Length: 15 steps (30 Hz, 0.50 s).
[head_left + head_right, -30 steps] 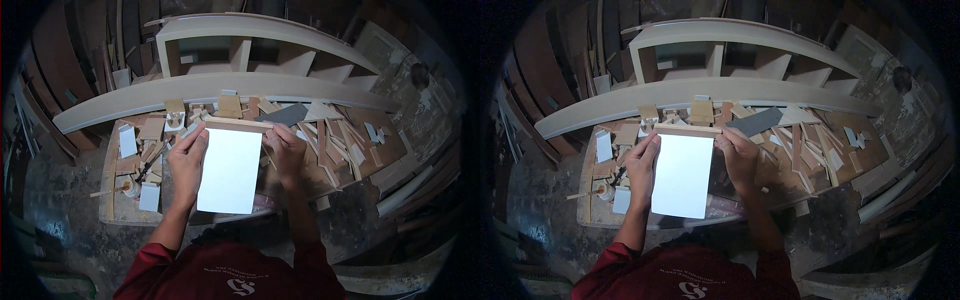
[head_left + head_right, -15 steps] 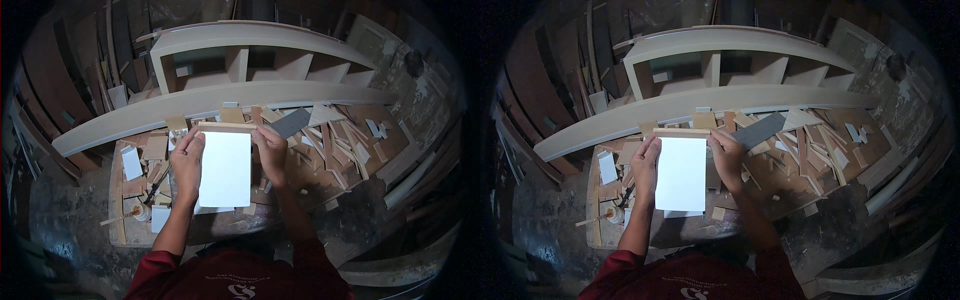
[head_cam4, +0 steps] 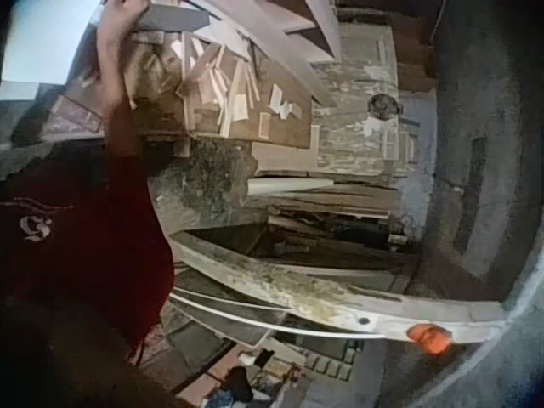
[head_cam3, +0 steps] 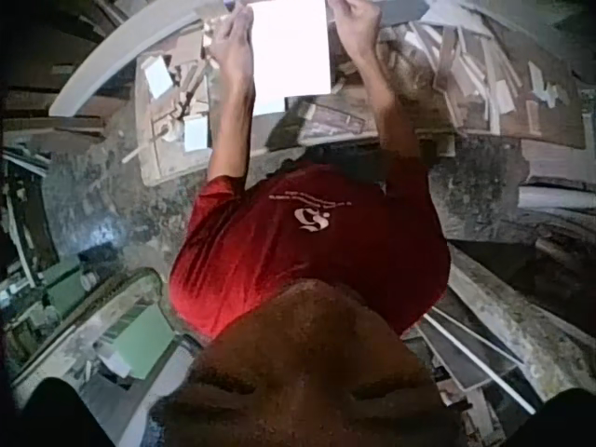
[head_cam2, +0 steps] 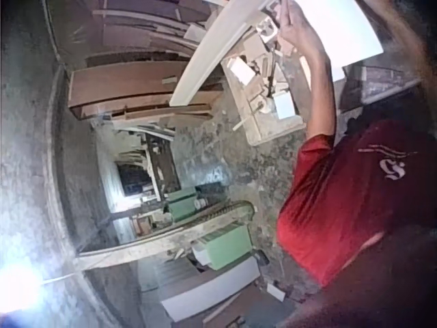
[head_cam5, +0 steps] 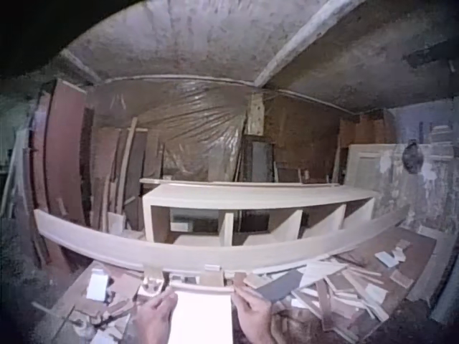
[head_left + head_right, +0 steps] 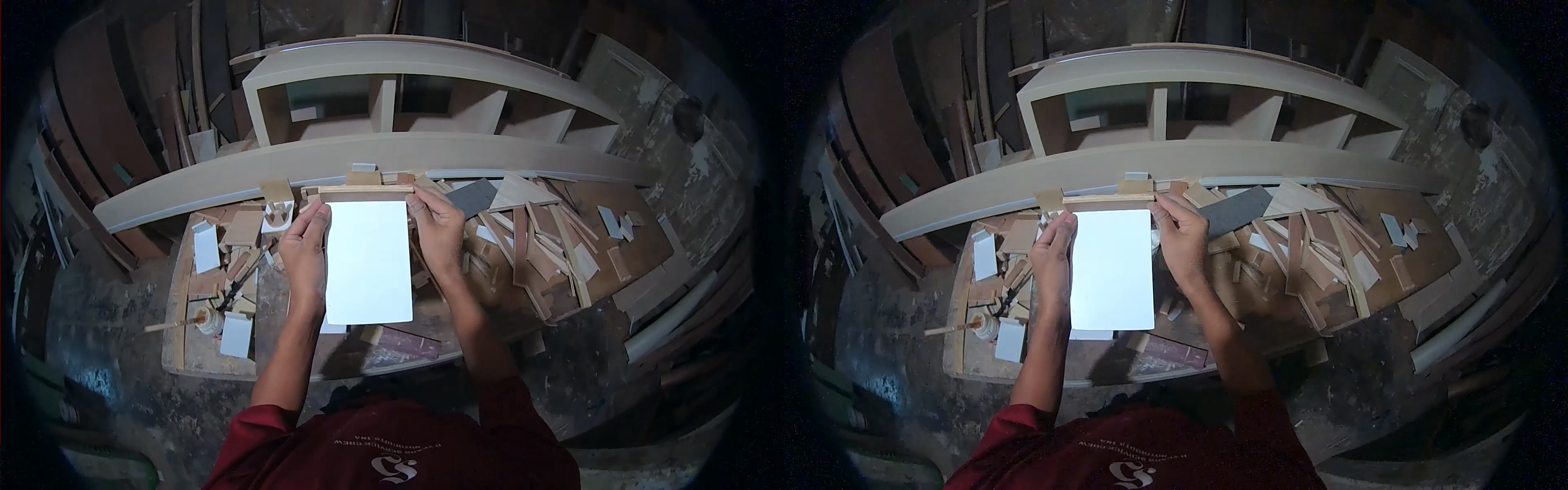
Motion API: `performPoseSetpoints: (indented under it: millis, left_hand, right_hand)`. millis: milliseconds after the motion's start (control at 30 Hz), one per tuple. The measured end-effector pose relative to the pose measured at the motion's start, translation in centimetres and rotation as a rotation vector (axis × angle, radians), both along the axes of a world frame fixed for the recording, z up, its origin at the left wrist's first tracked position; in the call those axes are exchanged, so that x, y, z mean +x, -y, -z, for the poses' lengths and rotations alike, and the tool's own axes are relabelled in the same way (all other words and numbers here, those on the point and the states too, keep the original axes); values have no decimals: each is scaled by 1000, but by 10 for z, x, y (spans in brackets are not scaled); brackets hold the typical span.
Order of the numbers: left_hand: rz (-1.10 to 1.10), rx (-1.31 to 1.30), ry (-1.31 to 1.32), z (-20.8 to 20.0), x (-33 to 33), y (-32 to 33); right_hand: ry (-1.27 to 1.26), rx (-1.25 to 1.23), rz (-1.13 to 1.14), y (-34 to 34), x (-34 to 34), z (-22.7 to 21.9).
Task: The person applies glue to a small wooden block using a stick and presses it onto a larger wooden piece. They then pick up a white rectangular board and a sanding block, using the sanding block to smooth the surface of the white board.
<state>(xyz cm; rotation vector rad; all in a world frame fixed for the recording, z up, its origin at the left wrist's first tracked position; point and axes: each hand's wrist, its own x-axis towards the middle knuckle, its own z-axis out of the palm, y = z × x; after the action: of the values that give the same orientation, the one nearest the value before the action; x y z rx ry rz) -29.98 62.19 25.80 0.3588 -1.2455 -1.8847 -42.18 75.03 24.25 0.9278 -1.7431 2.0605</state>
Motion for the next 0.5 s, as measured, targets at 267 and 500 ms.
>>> performPoseSetpoints:
  millis: [267,500]
  left_hand:
    - [-115,59,53,4,16,-42]
    - [-334,185,194,27,69,-55]
  right_hand:
    - [-29,63,-105,-24,0,5]
    - [-64,138,-254,-5,31,46]
